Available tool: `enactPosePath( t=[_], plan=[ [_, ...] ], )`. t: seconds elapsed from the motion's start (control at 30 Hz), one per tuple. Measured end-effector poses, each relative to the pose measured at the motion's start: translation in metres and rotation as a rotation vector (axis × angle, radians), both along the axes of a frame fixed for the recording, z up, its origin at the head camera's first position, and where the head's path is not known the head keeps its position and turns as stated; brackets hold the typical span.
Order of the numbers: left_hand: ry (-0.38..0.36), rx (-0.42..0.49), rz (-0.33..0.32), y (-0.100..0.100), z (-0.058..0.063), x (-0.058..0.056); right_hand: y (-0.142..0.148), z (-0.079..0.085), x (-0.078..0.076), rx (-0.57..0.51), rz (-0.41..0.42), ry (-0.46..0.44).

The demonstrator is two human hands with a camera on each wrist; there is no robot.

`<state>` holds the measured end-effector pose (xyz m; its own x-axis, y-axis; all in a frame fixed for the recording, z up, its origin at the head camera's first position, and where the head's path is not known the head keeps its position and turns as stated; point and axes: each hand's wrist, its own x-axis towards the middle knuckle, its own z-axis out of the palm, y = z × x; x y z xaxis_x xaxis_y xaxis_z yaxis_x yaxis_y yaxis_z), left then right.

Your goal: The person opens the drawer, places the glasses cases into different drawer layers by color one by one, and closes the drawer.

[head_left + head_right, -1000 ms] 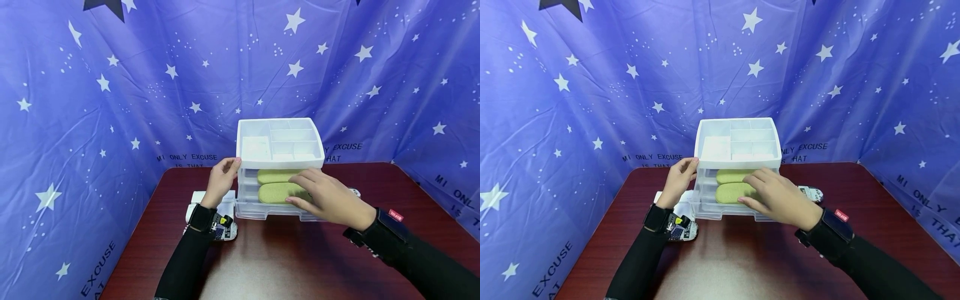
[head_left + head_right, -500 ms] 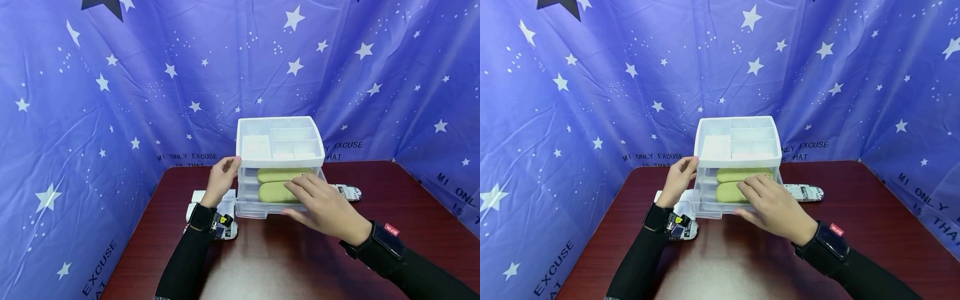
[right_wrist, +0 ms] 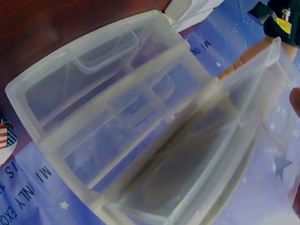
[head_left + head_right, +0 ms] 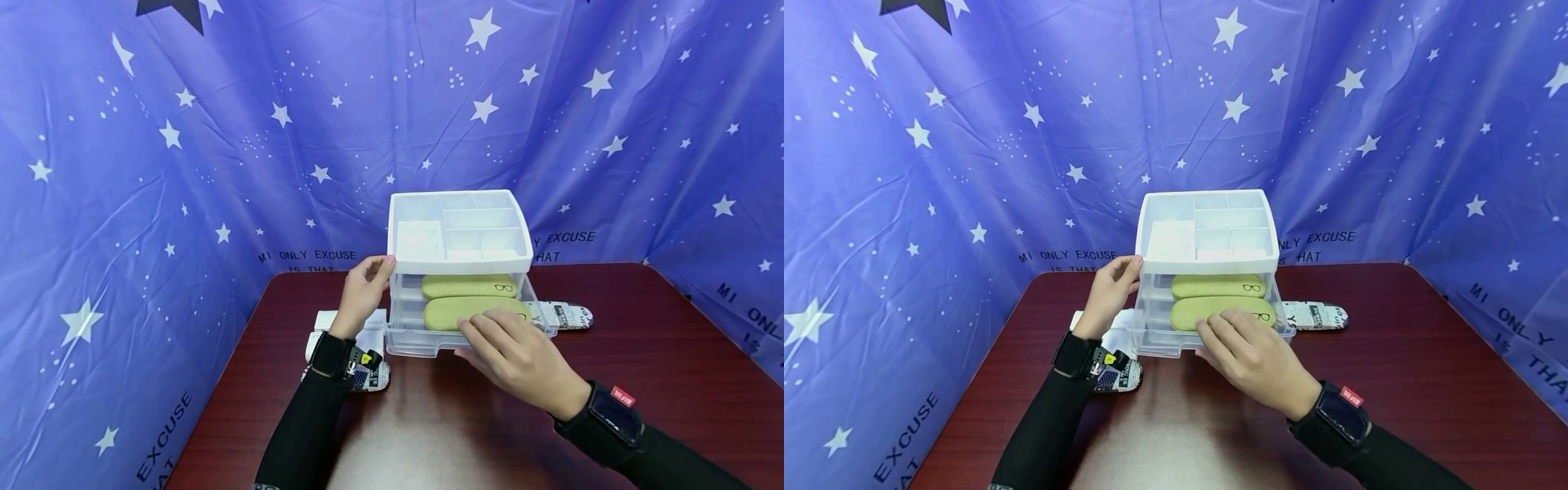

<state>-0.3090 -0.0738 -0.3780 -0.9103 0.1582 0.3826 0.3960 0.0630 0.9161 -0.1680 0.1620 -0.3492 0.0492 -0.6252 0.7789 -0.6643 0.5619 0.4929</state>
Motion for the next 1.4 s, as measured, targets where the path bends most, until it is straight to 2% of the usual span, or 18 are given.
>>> enactPosePath(
  t=[0.43, 0.77, 1.07, 1.4],
  plan=[
    [0.006, 0.004, 0.001, 0.000, 0.001, 0.000, -0.001, -0.013, 0.003, -0.005, 0.011, 0.030],
    [0.009, 0.005, 0.001, 0.000, 0.001, 0.000, 0.001, -0.020, 0.005, -0.006, -0.015, 0.066],
    [0.012, 0.005, 0.000, 0.000, 0.001, 0.001, 0.000, -0.023, 0.003, -0.027, -0.025, 0.109],
    [0.012, 0.005, 0.008, 0.001, 0.001, 0.001, 0.000, -0.024, 0.004, -0.030, -0.028, 0.099]
  ],
)
